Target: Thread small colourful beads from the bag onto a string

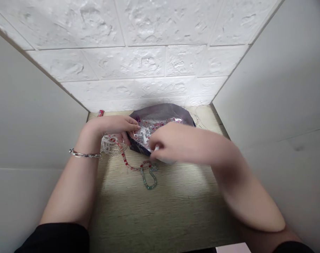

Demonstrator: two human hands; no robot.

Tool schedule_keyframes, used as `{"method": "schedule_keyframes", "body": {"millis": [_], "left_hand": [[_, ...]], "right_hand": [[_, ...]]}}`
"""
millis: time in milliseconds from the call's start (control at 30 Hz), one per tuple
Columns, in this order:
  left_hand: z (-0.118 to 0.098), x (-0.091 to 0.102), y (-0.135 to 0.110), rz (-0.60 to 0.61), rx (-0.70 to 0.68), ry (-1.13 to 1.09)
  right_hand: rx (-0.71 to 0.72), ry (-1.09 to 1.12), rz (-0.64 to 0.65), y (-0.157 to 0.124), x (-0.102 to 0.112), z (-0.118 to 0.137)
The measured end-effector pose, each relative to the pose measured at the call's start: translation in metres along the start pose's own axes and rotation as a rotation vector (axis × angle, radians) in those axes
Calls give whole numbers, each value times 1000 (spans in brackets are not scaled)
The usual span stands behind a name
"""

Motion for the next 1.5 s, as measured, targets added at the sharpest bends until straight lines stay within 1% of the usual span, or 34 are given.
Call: {"method": "schedule_keyframes", "body": {"millis": [33, 100, 133, 167, 233, 300, 367, 500, 600, 667, 800, 900, 1000, 1100, 1267, 1333, 1500], "left_hand": [[0, 0, 0, -2, -1, 10], [0, 0, 1, -2, 1, 24], [0, 0, 1, 0, 1, 26], [0, -1, 2, 5, 1, 28], [1, -2, 3, 19, 1, 31], [1, -3, 4, 32, -3, 36], [1, -3, 5, 39, -9, 47], [1, -2, 5, 30, -17, 83], [1, -2, 6, 25, -37, 57], [1, -1, 6, 21, -46, -4], [1, 0, 6, 28, -64, -104], [-3, -1, 2, 42, -83, -94], [-11, -2, -8, 31, -112, -80], [-23, 0, -23, -16, -188, -89], [-42, 8, -44, -160, -347, -135], [-46, 12, -48, -213, -399, -189], [-49, 20, -51, -338, -445, -354]], "right_hand": [[-52, -82, 12, 5, 4, -18], [-285, -235, -10, 8, 11, -59], [-356, -268, -17, 10, 11, -75], [-400, -268, 5, 11, 8, -87], [-453, -231, 97, 13, -4, -104], [-499, -205, 197, 15, -16, -111], [-528, -233, 242, 16, -20, -112], [-517, -321, 272, 21, -20, -106], [-520, -335, 311, 21, -24, -106], [-507, -343, 291, 22, -25, -108], [-499, -350, 208, 25, -28, -113], [-502, -346, 156, 25, -27, -112], [-521, -342, 155, 23, -28, -110], [-526, -348, 134, 22, -27, -108], [-535, -334, 146, 21, -27, -102], [-531, -334, 152, 21, -27, -99], [-482, -322, 173, 22, -27, -95]]}}
Point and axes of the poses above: each hand's wrist, its own y-axis towards the middle knuckle, its own x-axis out of the back of the hand, z = x × y, the point moved 7 cm from there along y, towards the middle knuckle, and after that the axes turned 10 degrees about x, right-handed, at the moved point
